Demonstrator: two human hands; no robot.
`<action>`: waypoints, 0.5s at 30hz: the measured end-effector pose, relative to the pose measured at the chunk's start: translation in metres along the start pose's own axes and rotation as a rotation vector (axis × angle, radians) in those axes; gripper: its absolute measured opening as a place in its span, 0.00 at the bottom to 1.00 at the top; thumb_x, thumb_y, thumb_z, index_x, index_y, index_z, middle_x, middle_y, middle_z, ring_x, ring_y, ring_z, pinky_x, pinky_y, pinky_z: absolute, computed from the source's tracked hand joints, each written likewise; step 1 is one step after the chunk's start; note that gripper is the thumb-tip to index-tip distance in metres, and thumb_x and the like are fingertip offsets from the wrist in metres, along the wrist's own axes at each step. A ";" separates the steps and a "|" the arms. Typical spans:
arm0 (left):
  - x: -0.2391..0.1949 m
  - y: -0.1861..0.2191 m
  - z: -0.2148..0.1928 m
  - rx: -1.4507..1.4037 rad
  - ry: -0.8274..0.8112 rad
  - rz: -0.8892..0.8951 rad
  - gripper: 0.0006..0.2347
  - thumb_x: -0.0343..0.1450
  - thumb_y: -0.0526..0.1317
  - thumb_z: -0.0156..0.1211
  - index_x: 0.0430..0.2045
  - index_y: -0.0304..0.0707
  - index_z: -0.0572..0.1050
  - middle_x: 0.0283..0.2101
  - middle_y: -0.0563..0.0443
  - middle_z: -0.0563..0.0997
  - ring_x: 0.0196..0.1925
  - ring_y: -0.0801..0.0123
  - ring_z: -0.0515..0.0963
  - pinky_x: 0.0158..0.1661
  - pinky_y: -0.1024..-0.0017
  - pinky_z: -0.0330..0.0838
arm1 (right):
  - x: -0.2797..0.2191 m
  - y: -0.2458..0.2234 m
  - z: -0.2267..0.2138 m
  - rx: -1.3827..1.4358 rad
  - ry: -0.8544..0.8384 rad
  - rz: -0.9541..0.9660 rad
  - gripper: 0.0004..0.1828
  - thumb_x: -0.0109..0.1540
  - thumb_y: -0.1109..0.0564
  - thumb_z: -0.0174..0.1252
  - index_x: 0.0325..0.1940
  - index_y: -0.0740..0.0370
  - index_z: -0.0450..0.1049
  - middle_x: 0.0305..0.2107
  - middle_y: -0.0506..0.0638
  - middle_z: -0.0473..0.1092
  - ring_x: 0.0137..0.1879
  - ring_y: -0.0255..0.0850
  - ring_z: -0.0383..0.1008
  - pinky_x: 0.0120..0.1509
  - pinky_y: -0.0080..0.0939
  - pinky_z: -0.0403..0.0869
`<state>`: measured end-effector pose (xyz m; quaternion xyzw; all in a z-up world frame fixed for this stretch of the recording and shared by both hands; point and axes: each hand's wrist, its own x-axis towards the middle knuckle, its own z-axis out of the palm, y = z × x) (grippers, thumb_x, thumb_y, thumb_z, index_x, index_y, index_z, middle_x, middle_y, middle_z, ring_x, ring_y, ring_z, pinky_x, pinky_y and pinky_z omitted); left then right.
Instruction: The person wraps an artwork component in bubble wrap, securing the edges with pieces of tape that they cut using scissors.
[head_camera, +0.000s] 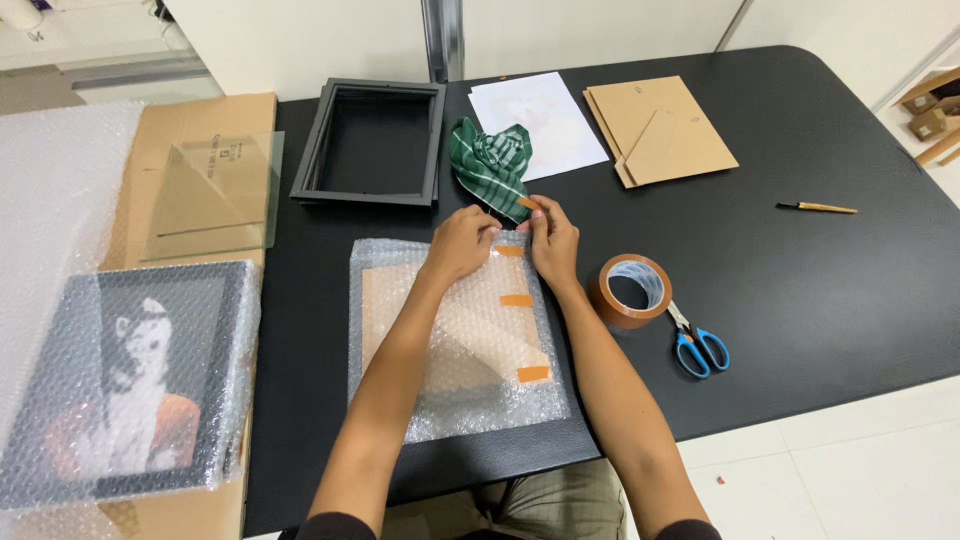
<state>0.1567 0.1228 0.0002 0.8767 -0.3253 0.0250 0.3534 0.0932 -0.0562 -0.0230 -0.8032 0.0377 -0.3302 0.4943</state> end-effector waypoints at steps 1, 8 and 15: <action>0.001 -0.002 0.003 0.001 -0.001 0.003 0.07 0.74 0.38 0.59 0.38 0.46 0.85 0.40 0.47 0.83 0.47 0.53 0.83 0.47 0.56 0.79 | 0.001 0.003 0.001 0.000 0.004 0.000 0.15 0.74 0.56 0.49 0.61 0.49 0.78 0.25 0.49 0.81 0.31 0.41 0.77 0.41 0.40 0.74; 0.019 -0.029 0.044 0.356 0.091 0.118 0.02 0.68 0.38 0.65 0.31 0.48 0.83 0.34 0.55 0.78 0.44 0.61 0.79 0.44 0.62 0.77 | 0.003 0.009 0.002 -0.010 -0.014 -0.029 0.16 0.74 0.57 0.48 0.61 0.53 0.77 0.26 0.49 0.81 0.32 0.41 0.77 0.42 0.42 0.75; -0.001 -0.007 0.017 0.332 0.060 0.156 0.06 0.71 0.44 0.61 0.32 0.50 0.85 0.35 0.53 0.78 0.43 0.59 0.78 0.42 0.62 0.74 | 0.003 0.016 -0.001 -0.021 -0.024 -0.064 0.15 0.73 0.59 0.48 0.62 0.55 0.77 0.25 0.49 0.80 0.30 0.42 0.76 0.38 0.41 0.74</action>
